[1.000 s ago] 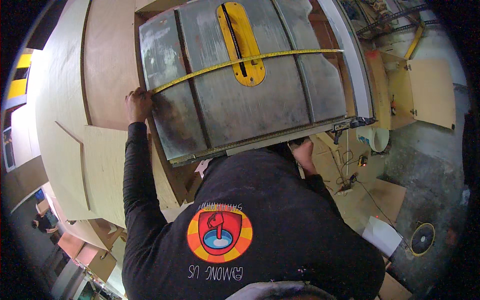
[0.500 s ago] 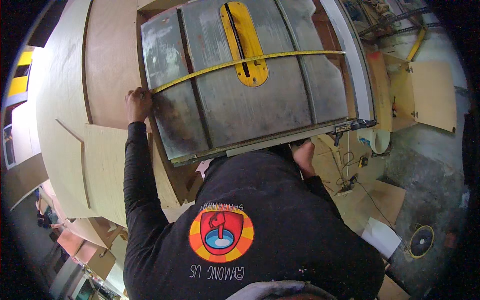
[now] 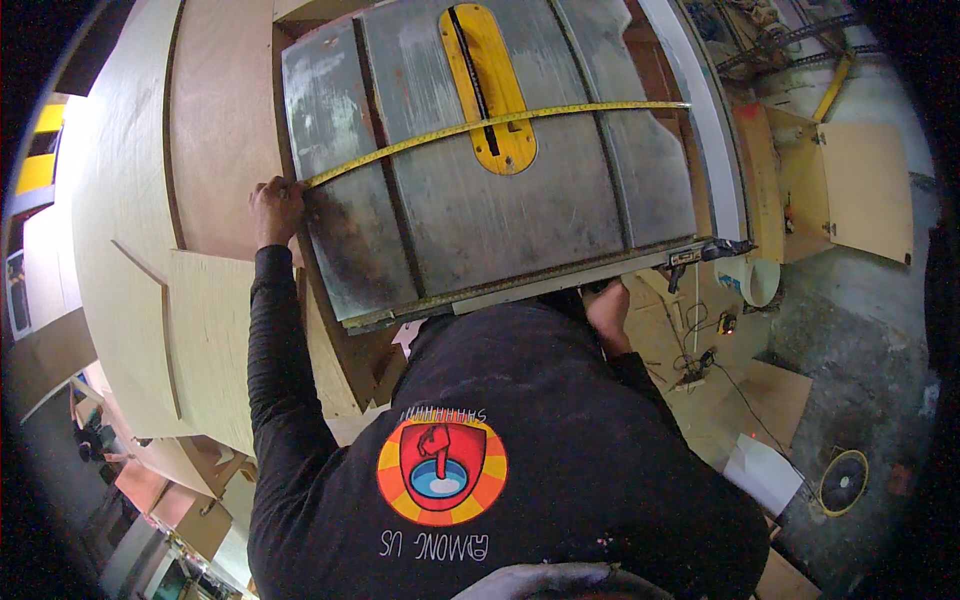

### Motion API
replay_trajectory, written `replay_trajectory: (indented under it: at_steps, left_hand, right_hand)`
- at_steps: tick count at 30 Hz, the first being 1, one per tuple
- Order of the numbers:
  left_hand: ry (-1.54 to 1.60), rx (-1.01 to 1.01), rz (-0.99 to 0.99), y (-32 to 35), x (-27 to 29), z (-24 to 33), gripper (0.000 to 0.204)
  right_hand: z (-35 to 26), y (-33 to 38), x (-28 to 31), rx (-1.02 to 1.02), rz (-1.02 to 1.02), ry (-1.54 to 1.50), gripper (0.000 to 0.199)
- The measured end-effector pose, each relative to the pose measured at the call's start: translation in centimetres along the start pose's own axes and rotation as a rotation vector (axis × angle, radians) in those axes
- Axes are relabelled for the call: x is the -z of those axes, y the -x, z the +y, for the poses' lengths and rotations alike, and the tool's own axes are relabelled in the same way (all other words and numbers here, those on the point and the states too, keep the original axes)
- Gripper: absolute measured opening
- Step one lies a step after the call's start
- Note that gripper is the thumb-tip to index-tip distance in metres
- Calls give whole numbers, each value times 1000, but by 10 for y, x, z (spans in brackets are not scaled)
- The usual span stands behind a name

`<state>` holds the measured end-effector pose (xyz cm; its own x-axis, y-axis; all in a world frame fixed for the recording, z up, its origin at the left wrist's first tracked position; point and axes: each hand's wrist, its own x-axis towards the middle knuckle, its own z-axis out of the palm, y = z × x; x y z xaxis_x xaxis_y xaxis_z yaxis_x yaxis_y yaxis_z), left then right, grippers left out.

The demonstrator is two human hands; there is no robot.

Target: The recorder is using a table saw to measure and cut pieces of plywood in a workshop.

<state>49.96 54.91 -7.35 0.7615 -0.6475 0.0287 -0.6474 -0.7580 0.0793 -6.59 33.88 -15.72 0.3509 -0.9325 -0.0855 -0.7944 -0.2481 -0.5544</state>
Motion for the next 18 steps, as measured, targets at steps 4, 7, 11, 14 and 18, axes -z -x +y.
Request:
replay_trajectory:
  at_steps: [4, 7, 11, 14, 18]
  left_hand:
    - [0, -6, -7, 0, -2, -1, 29]
    - [42, 6, 2, 2, -1, -1, 29]
    - [63, 14, -5, 2, 3, 3, 29]
    - [60, 25, -17, 2, 10, 11, 30]
    - [29, -2, -24, -1, 9, 7, 30]
  right_hand:
    - [-14, -1, 8, -28, -11, 7, 30]
    - [-26, -2, 18, -27, -64, -56, 30]
    - [-24, -3, 17, -65, -87, -6, 32]
    - [-12, -2, 12, -53, -83, 20, 32]
    - [-7, 1, 10, -21, -66, 85, 33]
